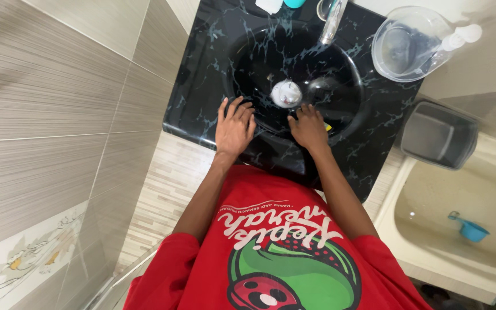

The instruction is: The person scrubs the inside of a black bathroom sink using a yellow sponge. They repeatedly wipe the basin and the area around the drain in circular motions.

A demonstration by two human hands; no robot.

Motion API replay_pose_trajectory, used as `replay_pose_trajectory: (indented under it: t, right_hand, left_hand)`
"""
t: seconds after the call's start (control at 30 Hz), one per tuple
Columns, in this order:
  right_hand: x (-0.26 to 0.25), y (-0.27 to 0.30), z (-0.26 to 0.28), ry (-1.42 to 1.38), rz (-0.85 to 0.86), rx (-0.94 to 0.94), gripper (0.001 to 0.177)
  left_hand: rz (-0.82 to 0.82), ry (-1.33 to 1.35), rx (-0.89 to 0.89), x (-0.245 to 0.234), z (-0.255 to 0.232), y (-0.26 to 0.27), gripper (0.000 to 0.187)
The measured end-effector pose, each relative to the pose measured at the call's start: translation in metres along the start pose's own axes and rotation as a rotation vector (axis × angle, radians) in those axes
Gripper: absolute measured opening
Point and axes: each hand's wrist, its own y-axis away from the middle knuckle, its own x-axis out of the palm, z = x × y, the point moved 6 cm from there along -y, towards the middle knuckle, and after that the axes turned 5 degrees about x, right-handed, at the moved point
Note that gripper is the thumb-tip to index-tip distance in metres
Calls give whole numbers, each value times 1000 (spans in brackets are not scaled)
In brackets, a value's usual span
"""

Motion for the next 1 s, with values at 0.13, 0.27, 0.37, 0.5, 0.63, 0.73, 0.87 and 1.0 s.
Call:
replay_pose_trajectory:
  t: [0.13,0.27,0.37,0.5,0.63,0.73,0.87,1.0]
  right_hand:
    - [8,6,33,-300,148,-18,47]
    - [-27,35,36,-337,116,-44,46]
    - [-49,46,24,-142,28,-26,43]
    - [-41,39,8,-37,-11,37,42]
    - [-9,5,7,-153,-6,77,42]
    - [14,-2,27,-296,164,201,40]
    - [-15,32,66,-408,86,35,40]
    - [-50,52,40,-151,84,27,36]
  left_hand:
    - [-12,4,7,-1,1,-2,25]
    - [4,10,1,1,2,-2,24]
    - [9,12,-5,0,4,-1,24]
    - [10,27,1,0,5,-3,24]
    - [-3,27,8,0,4,-2,23]
    - [-6,29,9,-1,3,-2,22]
    - [-21,31,14,-4,1,-5,23]
    - [-16,22,0,-1,1,-3,23]
